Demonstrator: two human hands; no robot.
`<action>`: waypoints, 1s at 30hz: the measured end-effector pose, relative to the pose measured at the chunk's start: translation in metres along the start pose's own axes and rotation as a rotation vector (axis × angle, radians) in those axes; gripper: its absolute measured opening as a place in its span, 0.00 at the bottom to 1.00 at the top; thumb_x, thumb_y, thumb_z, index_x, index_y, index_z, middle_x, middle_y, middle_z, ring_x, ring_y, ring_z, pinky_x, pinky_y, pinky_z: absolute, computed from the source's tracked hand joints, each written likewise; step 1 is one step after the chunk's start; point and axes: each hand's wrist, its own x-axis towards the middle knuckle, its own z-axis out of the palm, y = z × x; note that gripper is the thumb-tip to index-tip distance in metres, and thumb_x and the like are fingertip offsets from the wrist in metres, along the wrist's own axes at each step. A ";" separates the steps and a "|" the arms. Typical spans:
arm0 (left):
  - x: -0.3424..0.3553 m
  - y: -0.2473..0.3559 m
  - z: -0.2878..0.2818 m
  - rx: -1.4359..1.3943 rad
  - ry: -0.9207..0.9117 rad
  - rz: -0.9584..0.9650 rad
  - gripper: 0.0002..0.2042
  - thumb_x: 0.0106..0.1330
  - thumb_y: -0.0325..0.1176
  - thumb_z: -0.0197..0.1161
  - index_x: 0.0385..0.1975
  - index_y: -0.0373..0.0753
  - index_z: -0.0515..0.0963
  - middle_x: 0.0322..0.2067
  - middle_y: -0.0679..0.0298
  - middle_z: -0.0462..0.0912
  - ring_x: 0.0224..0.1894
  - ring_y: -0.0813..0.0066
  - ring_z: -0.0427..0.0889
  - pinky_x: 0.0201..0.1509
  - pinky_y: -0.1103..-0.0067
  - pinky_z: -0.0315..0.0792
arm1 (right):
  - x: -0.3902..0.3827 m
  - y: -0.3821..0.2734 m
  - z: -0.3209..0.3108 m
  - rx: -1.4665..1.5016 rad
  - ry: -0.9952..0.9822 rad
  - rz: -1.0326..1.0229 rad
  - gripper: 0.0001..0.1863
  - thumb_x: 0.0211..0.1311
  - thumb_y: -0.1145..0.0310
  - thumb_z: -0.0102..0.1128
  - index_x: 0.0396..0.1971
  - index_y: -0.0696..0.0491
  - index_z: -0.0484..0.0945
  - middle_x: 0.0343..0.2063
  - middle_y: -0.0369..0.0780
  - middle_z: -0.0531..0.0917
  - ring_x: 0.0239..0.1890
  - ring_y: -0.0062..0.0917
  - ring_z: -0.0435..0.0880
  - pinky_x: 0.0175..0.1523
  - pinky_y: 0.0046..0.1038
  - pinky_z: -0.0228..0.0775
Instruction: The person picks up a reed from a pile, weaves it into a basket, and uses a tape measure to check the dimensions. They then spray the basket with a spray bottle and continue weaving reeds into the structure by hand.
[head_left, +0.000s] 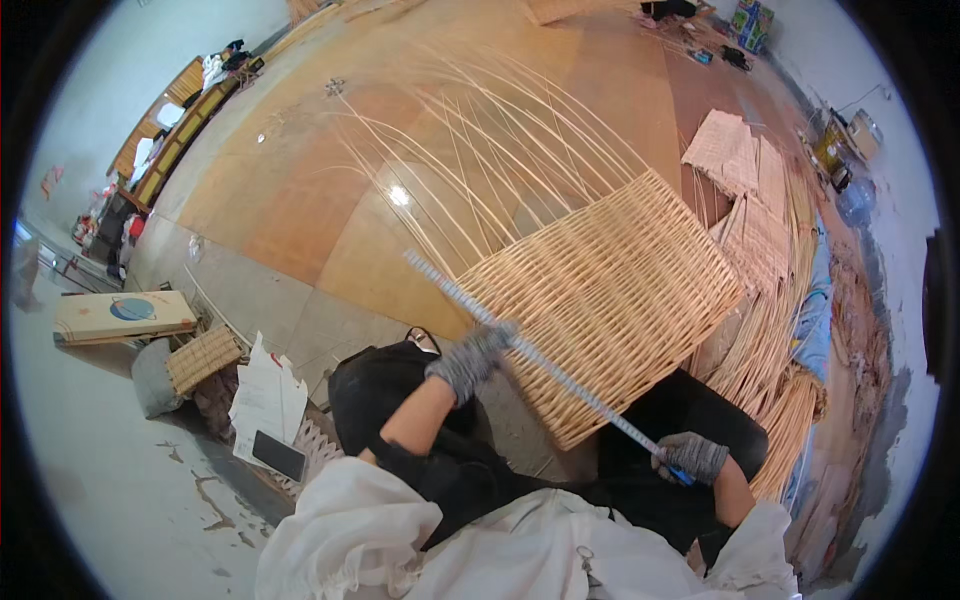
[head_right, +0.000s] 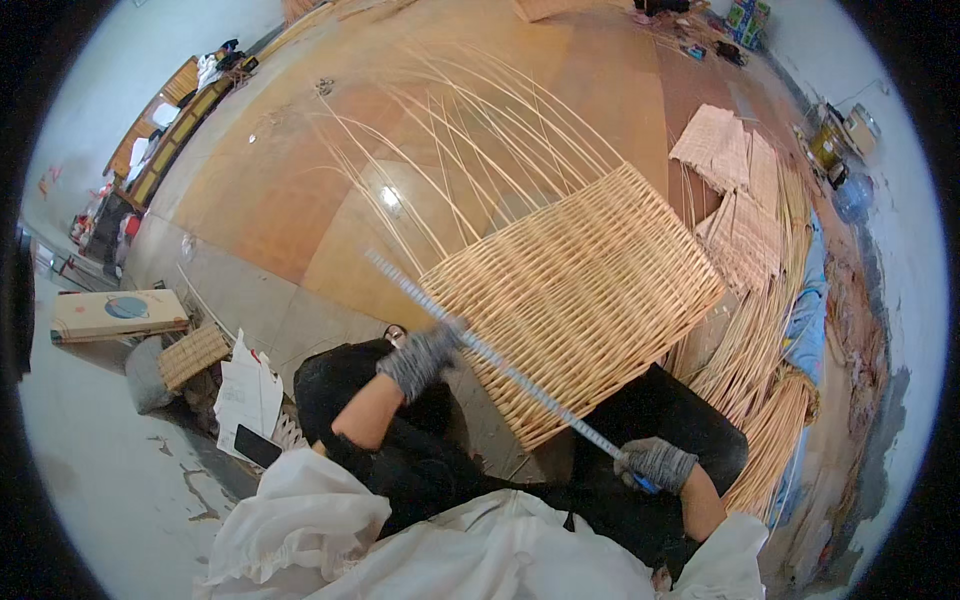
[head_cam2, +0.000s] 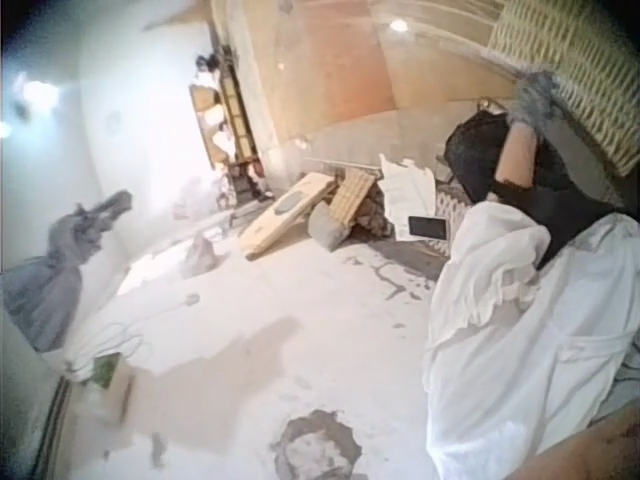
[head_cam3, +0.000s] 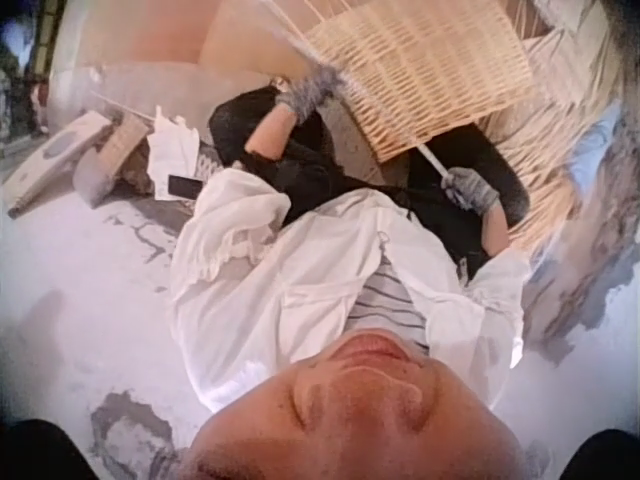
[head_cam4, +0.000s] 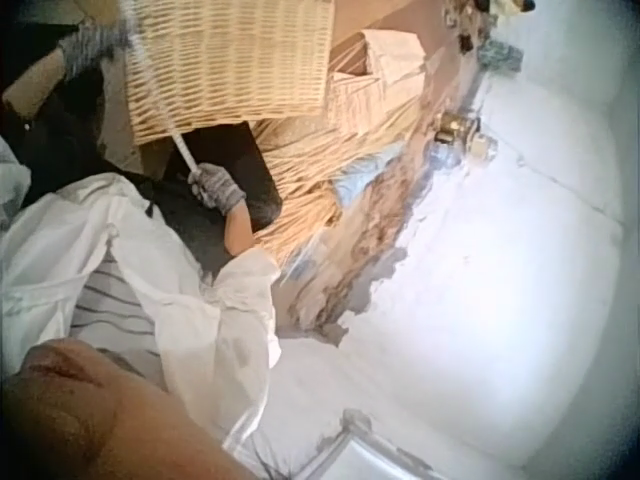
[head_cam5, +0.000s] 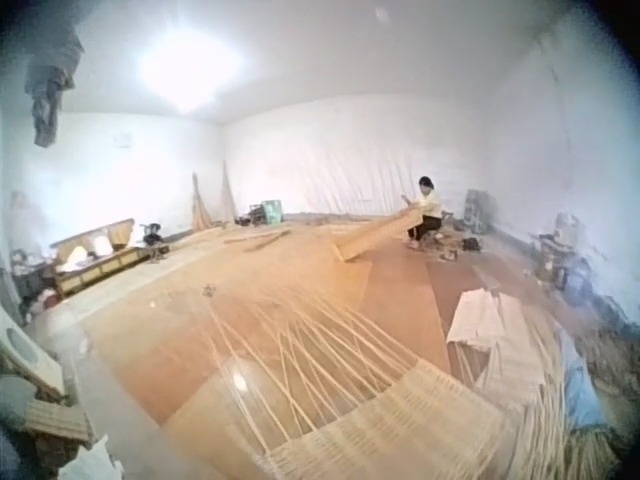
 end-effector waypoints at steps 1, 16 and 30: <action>0.003 0.010 -0.011 -0.052 0.104 -0.104 0.30 0.56 0.58 0.46 0.41 0.33 0.70 0.31 0.56 0.75 0.27 0.70 0.74 0.28 0.77 0.69 | -0.004 -0.001 0.007 -0.052 -0.061 0.022 0.10 0.58 0.66 0.45 0.29 0.55 0.74 0.17 0.35 0.75 0.17 0.18 0.71 0.22 0.19 0.65; 0.208 0.052 -0.055 0.337 0.593 0.465 0.16 0.60 0.40 0.41 0.34 0.35 0.74 0.33 0.54 0.77 0.37 0.62 0.74 0.41 0.75 0.67 | 0.066 0.006 -0.006 0.529 0.178 -0.103 0.12 0.56 0.64 0.51 0.25 0.60 0.74 0.14 0.39 0.75 0.15 0.21 0.73 0.20 0.20 0.66; 0.224 0.055 -0.048 -0.856 -0.089 0.008 0.12 0.61 0.38 0.50 0.37 0.36 0.68 0.23 0.62 0.74 0.27 0.69 0.73 0.32 0.75 0.72 | 0.084 0.009 -0.007 0.545 0.118 -0.143 0.14 0.56 0.64 0.51 0.34 0.60 0.74 0.14 0.39 0.74 0.14 0.21 0.72 0.18 0.19 0.63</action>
